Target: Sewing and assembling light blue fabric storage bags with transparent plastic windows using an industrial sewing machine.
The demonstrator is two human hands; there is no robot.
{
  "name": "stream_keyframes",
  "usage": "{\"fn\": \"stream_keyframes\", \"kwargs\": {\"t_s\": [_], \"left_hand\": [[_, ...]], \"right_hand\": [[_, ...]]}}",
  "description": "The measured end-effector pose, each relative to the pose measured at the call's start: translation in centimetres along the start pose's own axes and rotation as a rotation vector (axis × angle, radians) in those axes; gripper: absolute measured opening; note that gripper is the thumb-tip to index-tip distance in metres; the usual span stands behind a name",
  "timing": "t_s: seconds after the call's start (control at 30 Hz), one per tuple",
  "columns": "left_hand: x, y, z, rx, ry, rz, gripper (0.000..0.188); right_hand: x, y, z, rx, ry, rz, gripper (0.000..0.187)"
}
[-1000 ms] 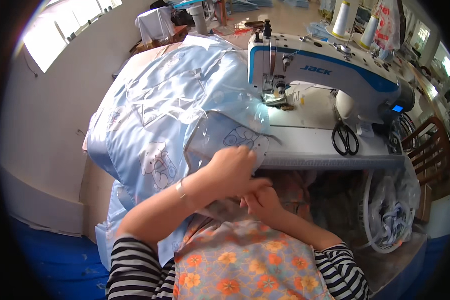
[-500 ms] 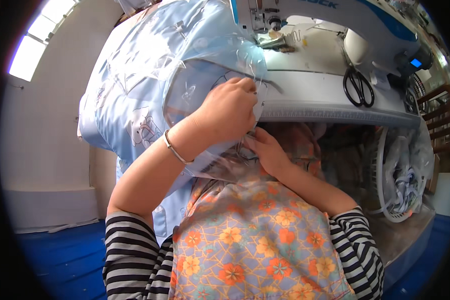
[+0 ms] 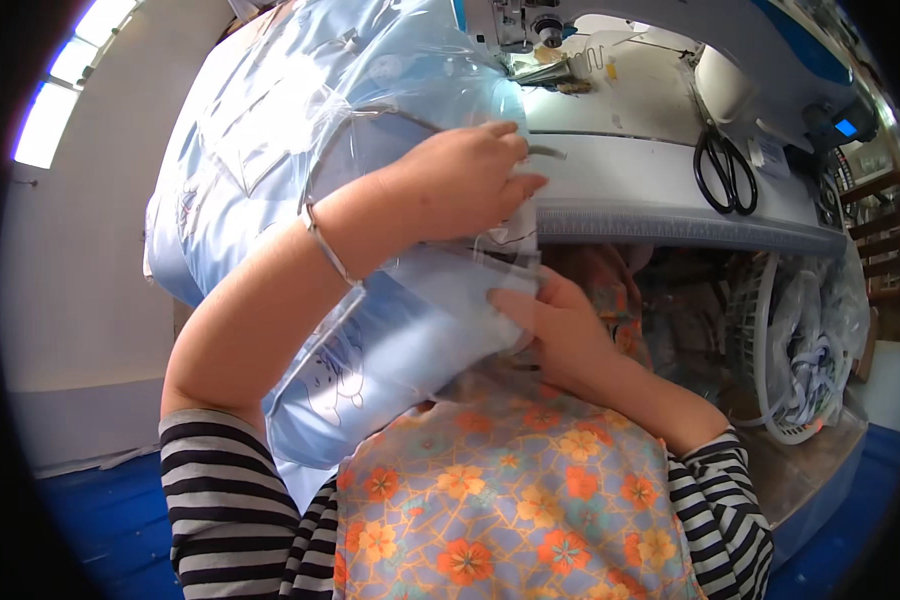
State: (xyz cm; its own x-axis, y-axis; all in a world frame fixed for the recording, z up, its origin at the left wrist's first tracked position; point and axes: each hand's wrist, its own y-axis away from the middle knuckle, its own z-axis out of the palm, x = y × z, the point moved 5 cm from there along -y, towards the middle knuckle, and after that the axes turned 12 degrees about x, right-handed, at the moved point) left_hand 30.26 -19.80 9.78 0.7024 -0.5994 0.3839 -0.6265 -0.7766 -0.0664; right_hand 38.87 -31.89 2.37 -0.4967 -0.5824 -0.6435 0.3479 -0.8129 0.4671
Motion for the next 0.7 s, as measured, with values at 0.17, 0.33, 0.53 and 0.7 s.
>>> {"fn": "stream_keyframes", "kwargs": {"t_s": [0.17, 0.33, 0.53, 0.7], "left_hand": [[-1.3, 0.8, 1.9, 0.265, -0.154, 0.235, 0.047], [-1.4, 0.6, 1.8, 0.293, -0.162, 0.209, 0.047], [-2.9, -0.8, 1.6, 0.29, -0.241, 0.258, 0.046], [-4.7, -3.0, 1.3, 0.342, -0.244, 0.286, 0.043]], "right_hand": [[0.3, 0.2, -0.3, -0.048, -0.109, 0.117, 0.033], [2.8, -1.1, -0.5, -0.108, 0.229, 0.227, 0.026], [1.5, -2.4, -0.4, -0.007, 0.179, 0.205, 0.028], [0.6, -3.7, -1.2, 0.051, -0.054, 0.062, 0.028]]}}
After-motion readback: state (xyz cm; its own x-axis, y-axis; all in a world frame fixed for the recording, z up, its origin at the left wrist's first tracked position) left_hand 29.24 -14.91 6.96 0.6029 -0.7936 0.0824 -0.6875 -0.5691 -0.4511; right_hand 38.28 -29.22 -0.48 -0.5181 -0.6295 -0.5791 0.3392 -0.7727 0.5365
